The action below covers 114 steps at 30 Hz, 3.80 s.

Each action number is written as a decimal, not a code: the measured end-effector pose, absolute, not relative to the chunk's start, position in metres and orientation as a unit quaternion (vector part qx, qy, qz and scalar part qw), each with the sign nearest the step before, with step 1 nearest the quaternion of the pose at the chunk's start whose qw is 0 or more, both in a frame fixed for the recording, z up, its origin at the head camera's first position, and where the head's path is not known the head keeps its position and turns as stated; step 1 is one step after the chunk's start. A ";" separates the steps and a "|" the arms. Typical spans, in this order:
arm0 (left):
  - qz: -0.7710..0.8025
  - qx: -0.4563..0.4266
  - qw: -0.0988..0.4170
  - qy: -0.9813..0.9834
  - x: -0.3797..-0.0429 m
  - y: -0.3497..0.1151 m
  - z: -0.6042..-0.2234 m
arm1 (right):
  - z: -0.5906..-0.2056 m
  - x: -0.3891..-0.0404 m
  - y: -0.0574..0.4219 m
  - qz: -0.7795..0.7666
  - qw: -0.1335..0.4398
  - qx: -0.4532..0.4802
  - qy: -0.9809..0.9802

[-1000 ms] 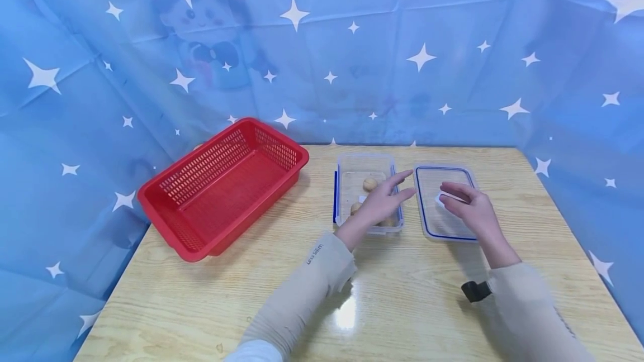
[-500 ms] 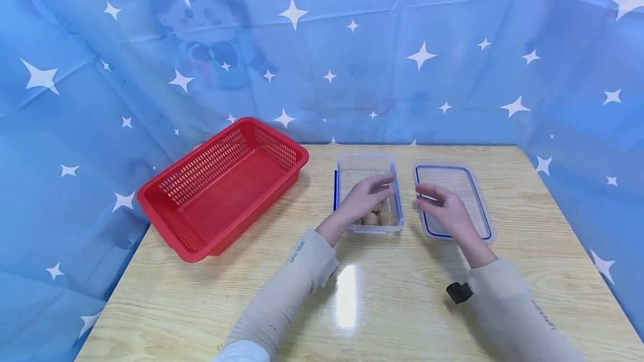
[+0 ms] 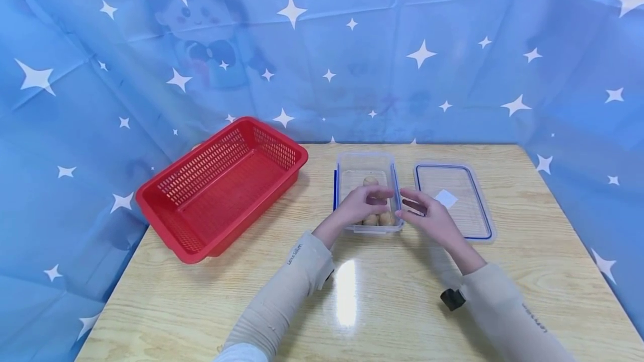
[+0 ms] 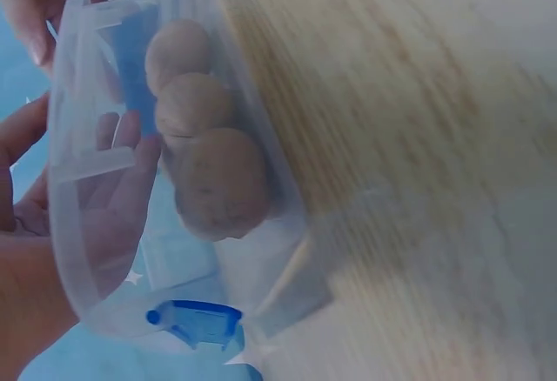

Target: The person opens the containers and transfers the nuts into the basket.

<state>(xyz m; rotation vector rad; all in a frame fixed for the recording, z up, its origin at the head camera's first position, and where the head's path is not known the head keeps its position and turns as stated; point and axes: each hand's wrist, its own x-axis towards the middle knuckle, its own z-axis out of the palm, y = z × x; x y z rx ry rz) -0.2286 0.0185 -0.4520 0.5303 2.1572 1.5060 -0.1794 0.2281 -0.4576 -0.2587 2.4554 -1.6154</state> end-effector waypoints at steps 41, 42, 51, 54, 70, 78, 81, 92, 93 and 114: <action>0.383 0.260 0.286 0.839 -0.232 0.021 -0.462 | -0.473 -0.171 0.214 -0.480 0.066 -0.153 0.861; 0.382 0.258 0.288 0.840 -0.231 0.021 -0.462 | -0.473 -0.171 0.214 -0.480 0.065 -0.153 0.861; 0.379 0.250 0.292 0.842 -0.231 0.021 -0.463 | -0.474 -0.170 0.213 -0.475 0.066 -0.154 0.864; 0.378 0.252 0.291 0.842 -0.232 0.022 -0.464 | -0.475 -0.170 0.214 -0.471 0.067 -0.151 0.866; 0.403 0.239 0.282 0.837 -0.232 0.021 -0.464 | -0.472 -0.169 0.213 -0.473 0.070 -0.149 0.866; 0.418 0.234 0.280 0.832 -0.232 0.020 -0.462 | -0.472 -0.170 0.214 -0.472 0.076 -0.145 0.866; 0.429 0.225 0.284 0.828 -0.231 0.020 -0.461 | -0.472 -0.170 0.214 -0.469 0.080 -0.142 0.868; 0.455 0.198 0.267 0.826 -0.235 0.022 -0.466 | -0.470 -0.171 0.214 -0.473 0.077 -0.147 0.865; 0.455 0.199 0.265 0.827 -0.235 0.022 -0.466 | -0.470 -0.170 0.214 -0.473 0.078 -0.147 0.866; 0.527 0.178 0.232 0.798 -0.232 0.020 -0.464 | -0.468 -0.169 0.213 -0.464 0.082 -0.138 0.871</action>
